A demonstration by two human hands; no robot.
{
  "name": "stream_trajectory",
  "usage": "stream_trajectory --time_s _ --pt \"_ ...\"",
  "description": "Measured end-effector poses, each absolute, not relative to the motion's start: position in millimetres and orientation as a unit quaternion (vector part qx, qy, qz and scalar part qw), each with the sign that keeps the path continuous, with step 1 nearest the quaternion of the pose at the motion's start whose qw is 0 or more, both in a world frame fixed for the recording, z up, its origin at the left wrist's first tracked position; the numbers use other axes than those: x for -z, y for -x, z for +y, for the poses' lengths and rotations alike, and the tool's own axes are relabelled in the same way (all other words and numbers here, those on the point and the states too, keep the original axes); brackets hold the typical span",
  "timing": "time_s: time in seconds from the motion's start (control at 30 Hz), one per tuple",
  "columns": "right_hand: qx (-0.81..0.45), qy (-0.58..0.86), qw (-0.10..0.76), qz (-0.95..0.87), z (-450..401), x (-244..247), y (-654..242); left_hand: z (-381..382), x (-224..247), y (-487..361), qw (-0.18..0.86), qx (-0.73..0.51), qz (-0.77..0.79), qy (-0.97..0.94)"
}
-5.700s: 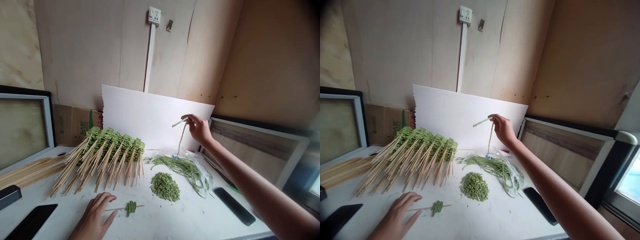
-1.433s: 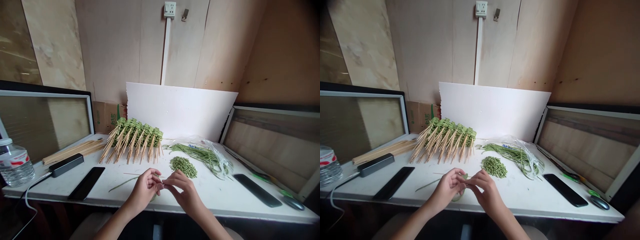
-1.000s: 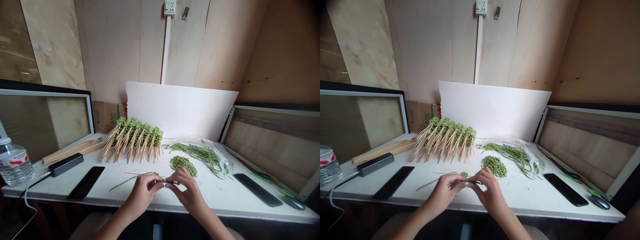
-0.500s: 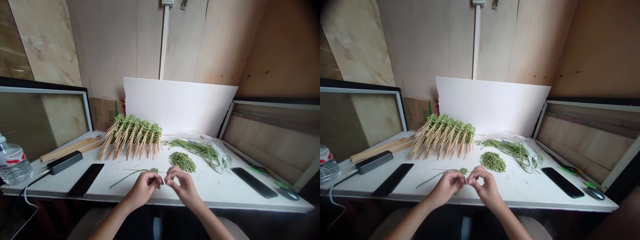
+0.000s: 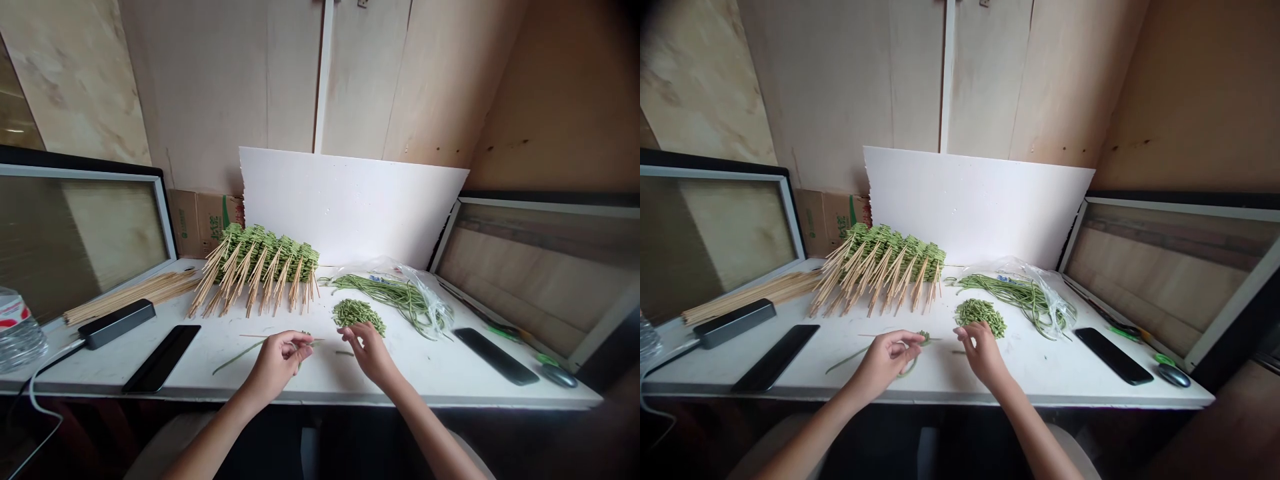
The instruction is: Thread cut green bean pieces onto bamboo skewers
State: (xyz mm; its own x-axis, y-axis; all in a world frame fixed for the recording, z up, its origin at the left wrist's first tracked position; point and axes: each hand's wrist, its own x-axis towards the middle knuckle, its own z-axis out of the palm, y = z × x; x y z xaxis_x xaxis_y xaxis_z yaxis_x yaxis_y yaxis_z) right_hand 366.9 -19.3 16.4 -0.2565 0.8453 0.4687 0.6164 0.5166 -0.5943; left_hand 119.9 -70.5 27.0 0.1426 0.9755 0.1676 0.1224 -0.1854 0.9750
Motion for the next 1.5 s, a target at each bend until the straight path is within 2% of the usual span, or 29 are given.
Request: stream_trajectory --time_s 0.1,0.17,0.3,0.43,0.7,1.0,1.13,1.23,1.37,1.5 --pt "-0.292 0.387 0.381 -0.788 -39 -42 -358 -75 -29 -124 0.444 -0.478 0.457 -0.604" --pt "-0.32 0.34 0.376 -0.8 -51 -51 -350 -77 -30 -126 0.447 -0.479 0.448 -0.608" --pt "-0.299 0.312 0.409 -0.803 -60 -53 -342 -80 -32 -126 0.466 -0.47 0.419 -0.622" --pt "-0.258 0.319 0.445 -0.796 -56 -54 -347 -82 -38 -123 0.419 -0.458 0.413 -0.666" --pt "-0.22 0.29 0.429 -0.827 -69 -59 -339 -92 -48 -128 0.336 -0.455 0.416 -0.712" --pt "-0.342 0.247 0.465 -0.779 -75 -52 -329 -92 -38 -130 0.383 -0.455 0.362 -0.718" --pt "-0.247 0.346 0.471 -0.773 -52 -45 -347 -79 -32 -122 0.447 -0.438 0.377 -0.683" --pt "-0.139 0.458 0.423 -0.769 -26 -22 -363 -74 -31 -118 0.42 -0.449 0.388 -0.686" --pt "-0.102 0.523 0.355 -0.768 -5 12 -371 -76 -32 -119 0.393 -0.44 0.395 -0.704" --pt "-0.099 0.529 0.332 -0.775 -2 23 -370 -80 -32 -121 0.4 -0.431 0.391 -0.708"
